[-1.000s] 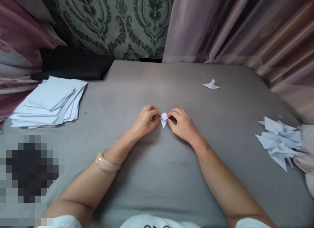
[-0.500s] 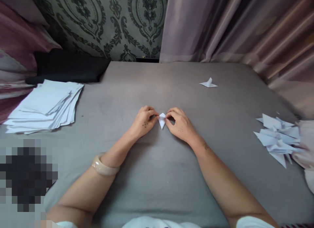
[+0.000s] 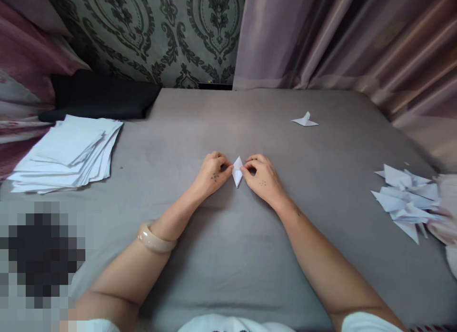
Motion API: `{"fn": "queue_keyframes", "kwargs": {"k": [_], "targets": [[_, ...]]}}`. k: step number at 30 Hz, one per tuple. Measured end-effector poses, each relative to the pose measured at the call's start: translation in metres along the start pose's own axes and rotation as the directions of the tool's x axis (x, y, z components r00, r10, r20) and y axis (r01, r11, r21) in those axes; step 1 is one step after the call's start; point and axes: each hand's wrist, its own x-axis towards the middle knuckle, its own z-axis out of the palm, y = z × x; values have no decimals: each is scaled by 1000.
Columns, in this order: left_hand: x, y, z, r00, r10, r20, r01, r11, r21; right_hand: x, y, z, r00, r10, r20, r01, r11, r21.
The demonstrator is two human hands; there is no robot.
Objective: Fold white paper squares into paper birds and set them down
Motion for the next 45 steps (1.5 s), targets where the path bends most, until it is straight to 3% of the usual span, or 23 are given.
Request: {"fn": "queue_keyframes", "kwargs": {"k": [14,21,27,32,35,39,42,45], "targets": [[2,-2,5,1000,-5,-23,6,1000,29,6,0,0,992,123,36,-125,990,58],[1,-9,10,997,57,-50,-52,995,85,7,0,2,989,141,31,-143,989,43],[-2,-7,8,975,217,-37,-208,962,175,10,4,2,985,166,42,-169,982,82],[-4,-4,7,930,345,129,-367,898,242,14,7,-2,971,226,83,-235,965,116],[-7,-4,5,916,359,181,-399,865,304,12,11,-4,982,177,72,-187,968,167],[-12,-1,-1,900,382,212,-435,826,358,0,13,-5,999,-6,33,-1,979,205],[-15,1,-3,902,372,217,-430,817,384,-10,8,-6,989,-142,31,140,988,70],[-17,1,-4,915,344,209,-400,832,385,-15,2,-9,983,-177,57,181,980,-78]]}}
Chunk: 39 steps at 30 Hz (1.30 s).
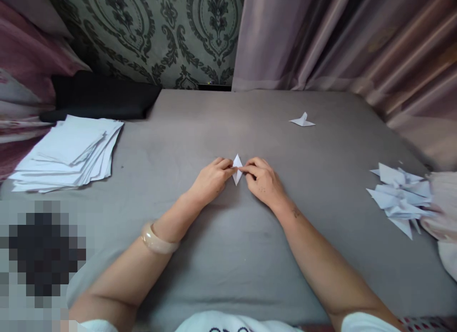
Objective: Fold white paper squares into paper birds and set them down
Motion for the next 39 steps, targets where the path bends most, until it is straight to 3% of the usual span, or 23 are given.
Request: {"fn": "queue_keyframes", "kwargs": {"k": [10,13,16,18,23,26,28,30,33,35,39], "targets": [[-8,-1,2,988,-139,-69,137,990,-38,-1,-4,-7,1000,9,26,-6,993,-122],[-6,-5,4,967,-219,-130,188,958,-218,0,-3,-5,1000,13,12,-12,996,-88],[0,-7,6,907,-390,-155,297,858,-419,1,-1,-2,999,34,-10,-34,999,-35],[5,-6,6,877,-459,-142,353,816,-457,3,-1,-1,998,51,-23,-51,999,-8],[16,-2,8,889,-449,-88,376,827,-417,5,-4,2,995,84,-48,-82,996,45],[17,-1,7,900,-431,-58,351,798,-489,7,-4,3,976,187,-110,-166,970,179],[17,1,6,878,-476,-40,347,693,-631,9,-4,4,943,296,-152,-234,916,326],[16,5,4,831,-557,6,328,480,-813,11,-6,4,905,405,-131,-294,816,497],[17,11,1,770,-634,76,233,167,-958,14,-11,7,881,472,18,-345,618,706],[18,12,0,752,-652,97,166,45,-985,15,-16,9,871,484,81,-359,517,777],[21,12,-2,722,-681,126,58,-123,-991,15,-27,11,852,506,136,-370,398,839]]}}
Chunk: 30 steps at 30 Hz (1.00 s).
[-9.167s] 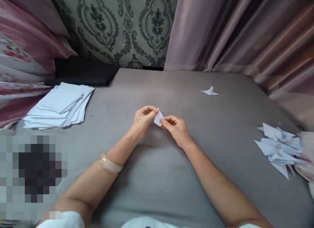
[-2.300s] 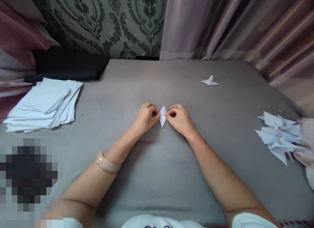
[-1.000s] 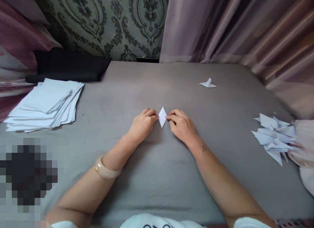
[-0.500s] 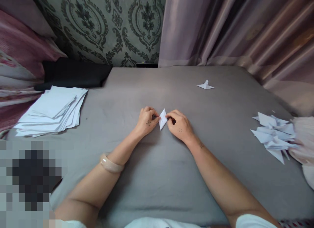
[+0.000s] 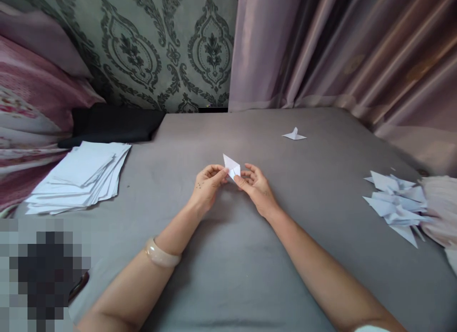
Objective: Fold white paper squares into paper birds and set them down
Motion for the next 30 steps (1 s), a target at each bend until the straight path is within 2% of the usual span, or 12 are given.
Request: {"fn": "queue_keyframes", "kwargs": {"k": [2,5,12,15,17,20,22,24,27,30], "targets": [[0,0,0,1000,-18,-5,18,998,-67,-3,-3,3,998,5,61,-6,1000,20],[-1,-1,2,998,-56,30,59,994,-94,-5,-5,5,993,-50,109,49,999,6],[-8,-3,6,984,-129,125,127,992,27,-1,1,1,986,-164,-27,162,984,-79],[-7,-5,3,989,-68,132,49,988,147,-1,2,-3,957,-288,-41,271,934,-233],[-5,-7,-1,989,68,129,-101,957,270,-3,0,-7,902,-432,5,392,815,-427],[-2,-10,-8,945,292,148,-326,791,518,-5,-4,-16,795,-577,190,528,502,-685],[-1,-10,-12,918,363,161,-376,667,643,-7,-7,-20,756,-577,310,548,299,-781],[1,-10,-16,916,377,140,-359,610,706,-9,-9,-21,741,-547,390,545,149,-825],[3,-10,-19,939,330,90,-289,621,729,-12,-10,-19,727,-474,498,577,27,-817],[5,-8,-21,955,249,159,-284,619,733,-16,-6,-18,719,-391,575,623,-3,-782]]}}
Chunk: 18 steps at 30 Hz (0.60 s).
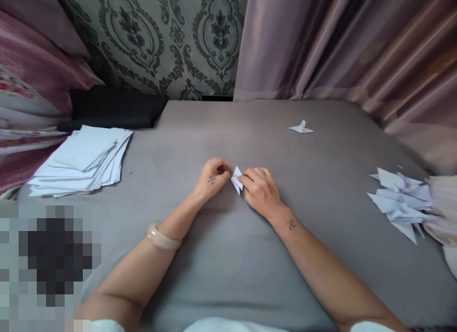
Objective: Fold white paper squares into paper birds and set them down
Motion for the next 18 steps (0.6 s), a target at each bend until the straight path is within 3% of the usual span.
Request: {"fn": "queue_keyframes", "kwargs": {"k": [3,7,12,18], "targets": [[-1,1,-5,981,102,167,-116,990,78,-5,-1,3,998,36,44,-39,997,62],[-3,6,-13,932,199,304,-258,951,168,-9,1,2,987,132,89,-148,967,208],[-4,7,-21,880,194,434,-299,936,188,-9,7,-2,964,215,154,-258,894,368],[-1,0,-25,867,178,466,-284,944,169,-10,16,-2,956,231,179,-290,826,483]]}}
